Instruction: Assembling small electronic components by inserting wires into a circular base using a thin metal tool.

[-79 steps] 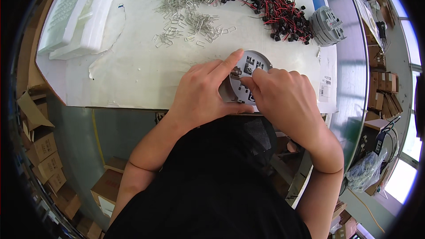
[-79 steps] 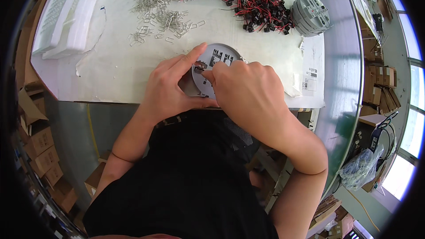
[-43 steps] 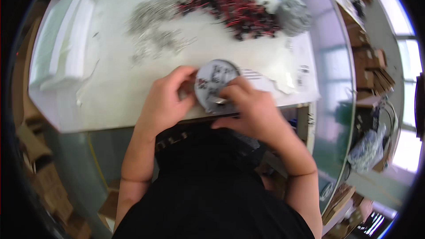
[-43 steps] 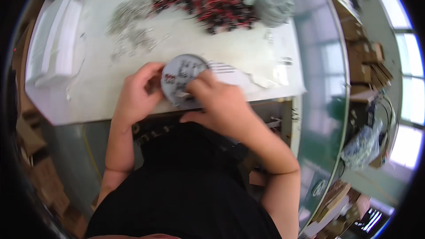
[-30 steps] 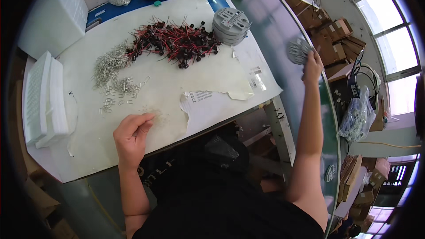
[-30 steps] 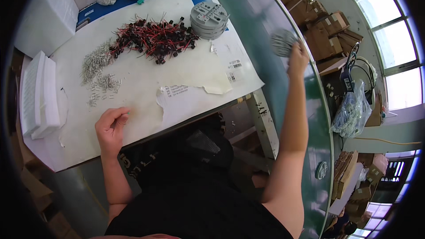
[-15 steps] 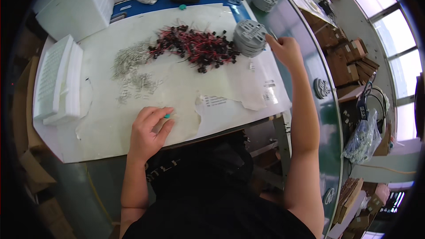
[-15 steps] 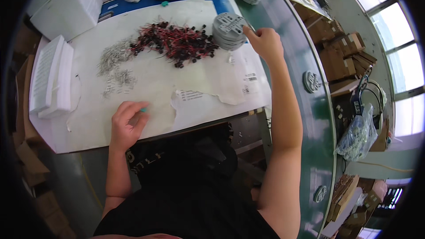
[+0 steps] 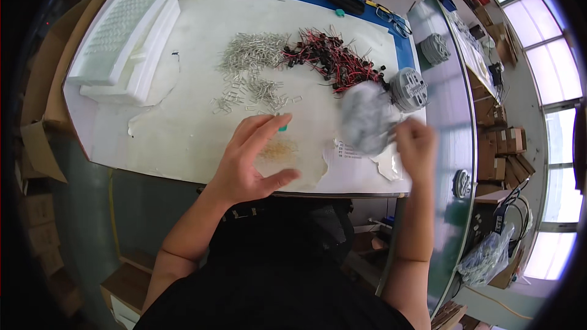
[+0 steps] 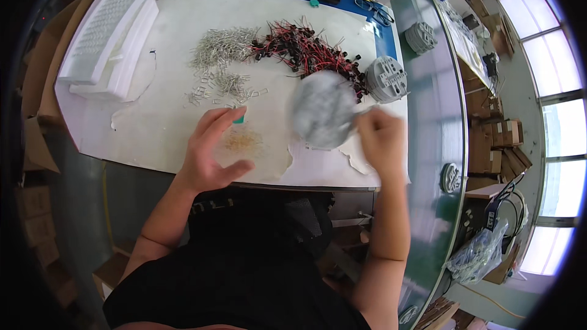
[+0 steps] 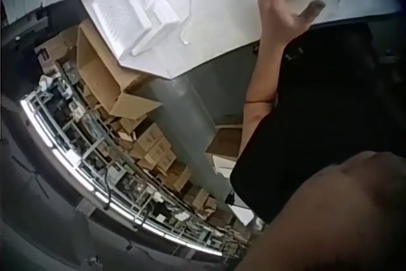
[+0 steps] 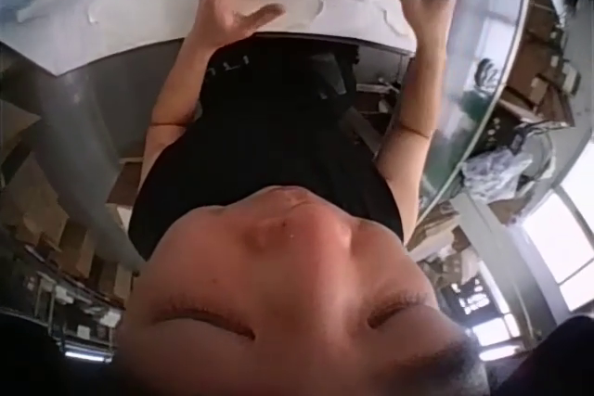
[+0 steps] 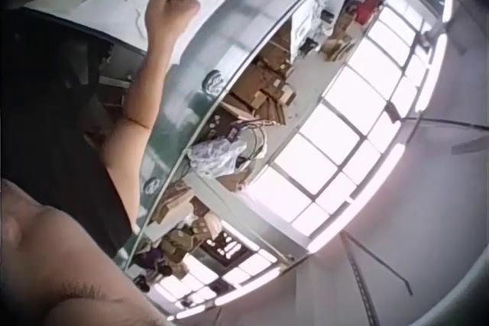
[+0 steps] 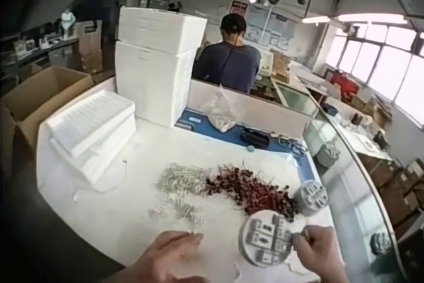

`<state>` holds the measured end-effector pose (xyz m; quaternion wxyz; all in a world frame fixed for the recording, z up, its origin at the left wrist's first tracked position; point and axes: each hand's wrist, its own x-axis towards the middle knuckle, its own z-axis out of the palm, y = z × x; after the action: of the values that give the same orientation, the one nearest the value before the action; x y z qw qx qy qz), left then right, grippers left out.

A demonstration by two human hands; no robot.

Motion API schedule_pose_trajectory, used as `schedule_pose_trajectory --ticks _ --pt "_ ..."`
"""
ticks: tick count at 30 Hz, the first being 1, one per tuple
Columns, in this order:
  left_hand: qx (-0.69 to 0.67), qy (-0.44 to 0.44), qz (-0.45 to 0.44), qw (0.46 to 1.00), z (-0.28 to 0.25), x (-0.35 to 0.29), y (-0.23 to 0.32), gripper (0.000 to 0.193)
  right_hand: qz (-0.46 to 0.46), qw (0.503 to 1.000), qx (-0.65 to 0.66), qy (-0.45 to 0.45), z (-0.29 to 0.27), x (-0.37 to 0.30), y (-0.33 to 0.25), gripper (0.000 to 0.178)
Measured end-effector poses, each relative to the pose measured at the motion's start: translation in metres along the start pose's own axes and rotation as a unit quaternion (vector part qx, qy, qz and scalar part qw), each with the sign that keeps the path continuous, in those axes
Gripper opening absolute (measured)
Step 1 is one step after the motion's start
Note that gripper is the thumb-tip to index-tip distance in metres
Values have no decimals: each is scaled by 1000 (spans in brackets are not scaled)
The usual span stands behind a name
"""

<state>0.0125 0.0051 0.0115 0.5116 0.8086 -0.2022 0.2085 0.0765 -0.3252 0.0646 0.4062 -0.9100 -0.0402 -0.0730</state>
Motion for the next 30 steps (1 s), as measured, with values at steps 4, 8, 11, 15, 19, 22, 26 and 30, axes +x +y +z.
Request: schedule_pose_trajectory --ticks 4,8,11,15,19,22,26,30 --pt "86 -62 1 994 6 -4 0 89 -67 985 -62 -144 63 -26 -25 24" --pt "115 -100 -20 988 6 -8 -3 97 -73 984 -74 -142 76 9 -52 20" --pt "97 -109 -29 989 5 -8 -1 96 -137 978 -53 -146 101 49 -54 17" --pt "78 -110 -41 990 0 -6 -3 94 -170 946 -106 -254 125 82 -54 15" --pt "69 -97 -50 992 0 -7 -5 91 -187 938 -155 -245 131 72 -53 14" --pt "70 -99 -53 991 2 -7 -8 89 -164 955 -121 -216 118 59 -56 14" --pt "71 -97 -50 991 0 -9 -6 85 -51 971 -13 -234 91 44 -67 18" --pt "63 -102 -60 991 0 -7 -5 84 38 962 25 -268 81 27 -73 30"
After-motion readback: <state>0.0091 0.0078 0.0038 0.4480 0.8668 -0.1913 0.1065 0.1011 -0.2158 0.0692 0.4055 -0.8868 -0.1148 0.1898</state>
